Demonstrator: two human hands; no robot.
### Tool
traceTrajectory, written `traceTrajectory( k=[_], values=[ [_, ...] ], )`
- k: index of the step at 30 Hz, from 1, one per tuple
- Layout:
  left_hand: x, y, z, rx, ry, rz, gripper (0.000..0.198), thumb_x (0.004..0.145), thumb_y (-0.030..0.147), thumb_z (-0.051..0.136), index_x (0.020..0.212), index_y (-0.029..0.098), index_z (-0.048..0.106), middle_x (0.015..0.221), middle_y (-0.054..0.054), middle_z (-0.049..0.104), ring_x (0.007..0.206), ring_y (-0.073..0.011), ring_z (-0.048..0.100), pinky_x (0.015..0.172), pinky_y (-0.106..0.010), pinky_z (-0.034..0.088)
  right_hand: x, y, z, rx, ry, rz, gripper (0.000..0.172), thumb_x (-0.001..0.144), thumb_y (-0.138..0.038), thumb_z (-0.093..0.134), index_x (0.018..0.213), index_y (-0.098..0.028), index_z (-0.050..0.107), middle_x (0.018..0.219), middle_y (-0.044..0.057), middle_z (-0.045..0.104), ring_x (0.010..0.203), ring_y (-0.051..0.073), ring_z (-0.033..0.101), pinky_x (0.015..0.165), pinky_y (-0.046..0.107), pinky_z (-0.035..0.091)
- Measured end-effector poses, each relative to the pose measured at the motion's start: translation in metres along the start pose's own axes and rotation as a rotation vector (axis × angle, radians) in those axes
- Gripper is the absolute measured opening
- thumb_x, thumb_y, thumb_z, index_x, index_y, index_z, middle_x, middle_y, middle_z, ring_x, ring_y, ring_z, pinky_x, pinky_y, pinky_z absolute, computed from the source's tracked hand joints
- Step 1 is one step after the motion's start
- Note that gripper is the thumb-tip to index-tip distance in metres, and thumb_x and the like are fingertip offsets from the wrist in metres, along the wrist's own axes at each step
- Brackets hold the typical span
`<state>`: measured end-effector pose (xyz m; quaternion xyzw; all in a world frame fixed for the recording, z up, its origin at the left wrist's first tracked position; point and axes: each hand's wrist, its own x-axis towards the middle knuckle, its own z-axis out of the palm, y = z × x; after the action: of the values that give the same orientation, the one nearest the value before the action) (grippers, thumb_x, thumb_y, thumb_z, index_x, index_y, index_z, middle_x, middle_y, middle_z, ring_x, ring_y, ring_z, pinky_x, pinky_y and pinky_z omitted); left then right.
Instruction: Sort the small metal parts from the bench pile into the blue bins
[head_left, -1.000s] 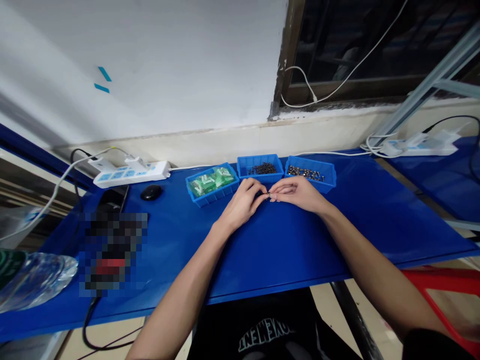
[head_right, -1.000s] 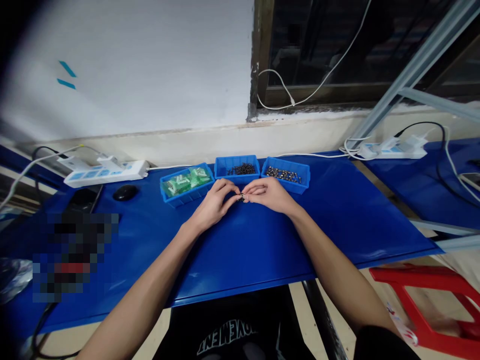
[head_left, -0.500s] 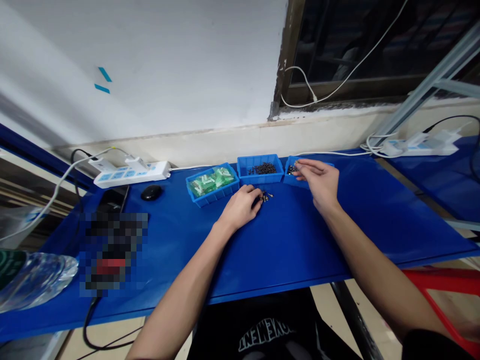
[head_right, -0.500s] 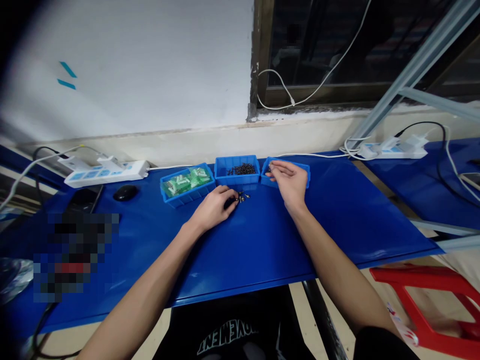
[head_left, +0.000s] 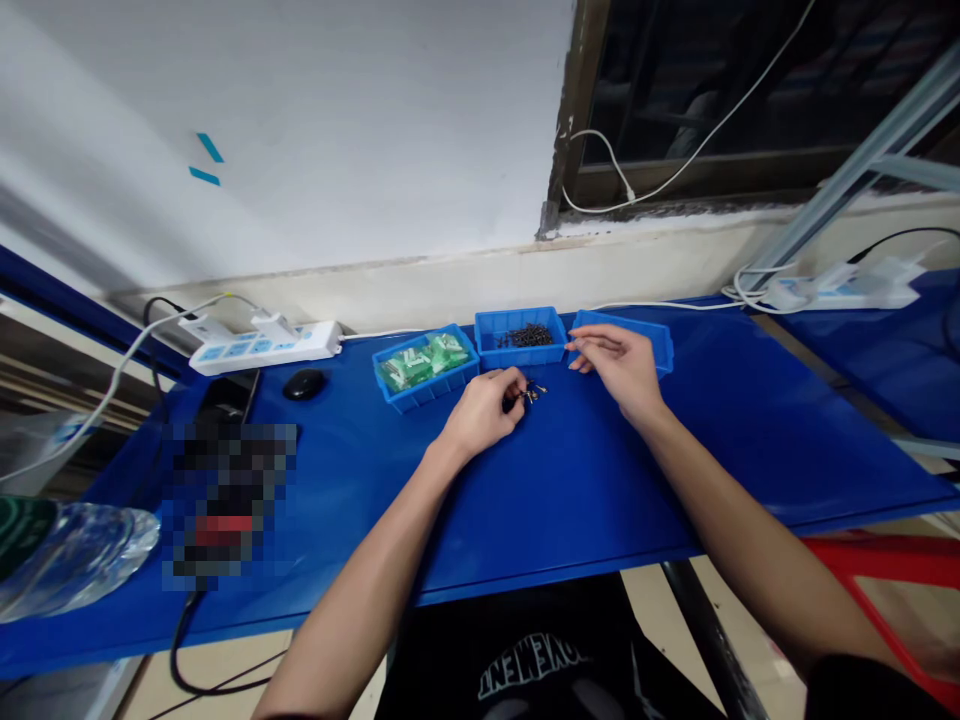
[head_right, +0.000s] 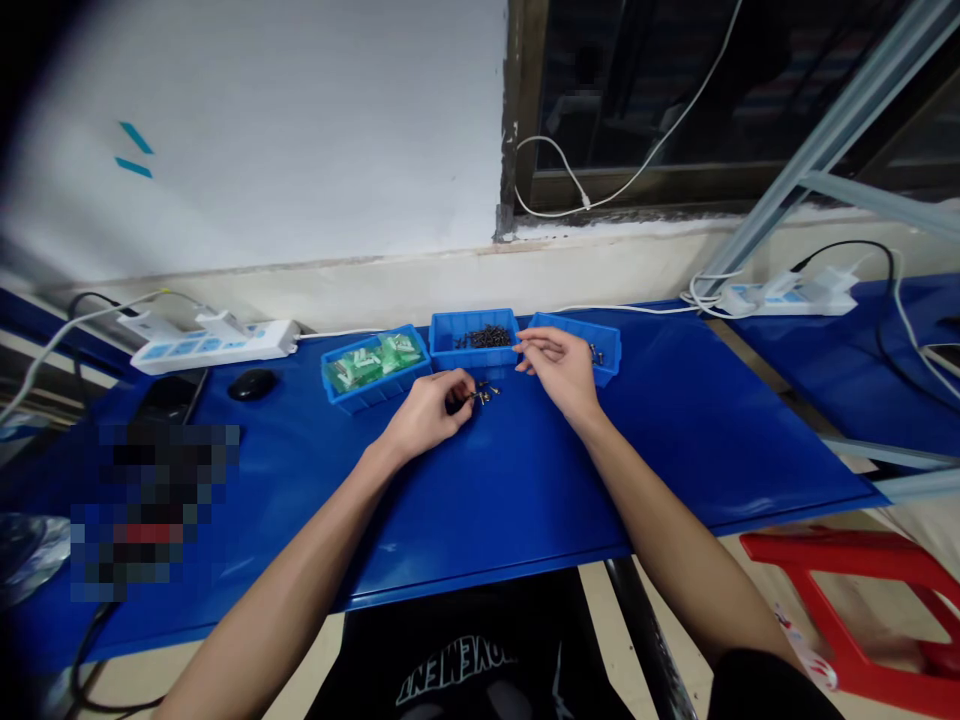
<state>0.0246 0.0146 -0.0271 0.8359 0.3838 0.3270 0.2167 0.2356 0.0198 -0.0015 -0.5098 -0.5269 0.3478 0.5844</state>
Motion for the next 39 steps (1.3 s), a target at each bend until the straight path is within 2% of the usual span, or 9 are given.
traceTrajectory(
  k=[5,8,17,21,24,28,32,35,39],
  values=[
    [0.002,0.006,-0.001,-0.303,0.167,-0.026,0.008,0.087,0.014,0.062,0.088,0.020,0.058,0.081,0.001,0.069,0.073,-0.0127,0.067,0.071,-0.024,0.053,-0.005,-0.002,0.003,-0.059,-0.279,0.064,0.019,0.067,-0.032,0.080,0.081,-0.019,0.077,0.066,0.004,0.075,0.057,0.017,0.070,0.060,0.030,0.059],
    [0.004,0.006,-0.001,-0.404,0.214,-0.074,0.009,0.087,0.018,0.065,0.086,0.020,0.056,0.082,-0.001,0.071,0.075,-0.0136,0.069,0.071,-0.025,0.054,-0.007,-0.002,0.005,-0.064,-0.408,0.094,0.023,0.068,-0.033,0.081,0.086,-0.019,0.079,0.067,0.004,0.076,0.062,0.019,0.073,0.062,0.031,0.060],
    [0.004,0.005,0.002,-0.567,0.170,-0.151,0.021,0.087,0.031,0.071,0.087,0.019,0.055,0.078,-0.001,0.070,0.073,-0.0152,0.070,0.069,-0.026,0.055,-0.012,-0.001,0.011,0.071,-0.493,0.173,0.028,0.064,-0.039,0.088,0.083,-0.019,0.080,0.072,0.005,0.079,0.067,0.019,0.075,0.069,0.033,0.062],
    [0.004,0.005,0.002,-0.425,0.180,-0.106,0.009,0.093,0.027,0.064,0.093,0.019,0.061,0.087,-0.003,0.072,0.080,-0.0160,0.070,0.077,-0.028,0.056,-0.013,0.003,0.013,0.128,-0.425,0.198,0.031,0.060,-0.041,0.091,0.080,-0.020,0.080,0.070,0.005,0.078,0.066,0.019,0.074,0.067,0.033,0.061],
    [0.002,0.003,0.002,-0.150,0.090,0.004,0.013,0.097,0.020,0.055,0.104,0.019,0.066,0.098,-0.006,0.074,0.091,-0.0191,0.070,0.088,-0.034,0.056,-0.012,0.004,0.012,0.164,-0.297,0.188,0.029,0.059,-0.038,0.091,0.079,-0.020,0.081,0.069,0.005,0.077,0.067,0.019,0.074,0.067,0.032,0.060],
    [0.000,-0.002,0.006,0.138,-0.103,0.139,0.023,0.099,0.017,0.052,0.111,0.020,0.070,0.114,-0.009,0.072,0.106,-0.0228,0.066,0.099,-0.039,0.053,-0.005,-0.001,0.004,0.198,-0.033,0.150,0.023,0.062,-0.034,0.086,0.080,-0.022,0.080,0.079,0.005,0.079,0.066,0.017,0.072,0.063,0.030,0.058],
    [-0.001,-0.005,0.008,0.207,-0.155,0.127,0.024,0.099,0.016,0.052,0.113,0.019,0.071,0.110,-0.010,0.071,0.106,-0.0238,0.065,0.095,-0.038,0.055,0.003,-0.002,-0.006,0.175,0.257,0.074,0.027,0.067,-0.034,0.078,0.091,-0.023,0.077,0.091,0.005,0.080,0.065,0.017,0.072,0.057,0.029,0.056],
    [-0.001,-0.005,0.006,0.171,-0.134,0.091,0.024,0.097,0.016,0.054,0.116,0.020,0.069,0.107,-0.010,0.071,0.102,-0.0236,0.066,0.092,-0.038,0.055,0.006,0.001,-0.009,0.134,0.281,0.042,0.027,0.070,-0.034,0.073,0.094,-0.024,0.074,0.097,0.005,0.079,0.066,0.017,0.072,0.056,0.028,0.056],
    [0.000,-0.004,0.003,-0.002,-0.062,0.042,0.023,0.093,0.013,0.061,0.113,0.021,0.067,0.094,-0.004,0.071,0.087,-0.0189,0.068,0.085,-0.032,0.056,0.003,-0.001,-0.005,0.099,0.139,0.070,0.018,0.069,-0.034,0.074,0.084,-0.022,0.074,0.081,0.004,0.078,0.059,0.016,0.069,0.055,0.028,0.054]
  ],
)
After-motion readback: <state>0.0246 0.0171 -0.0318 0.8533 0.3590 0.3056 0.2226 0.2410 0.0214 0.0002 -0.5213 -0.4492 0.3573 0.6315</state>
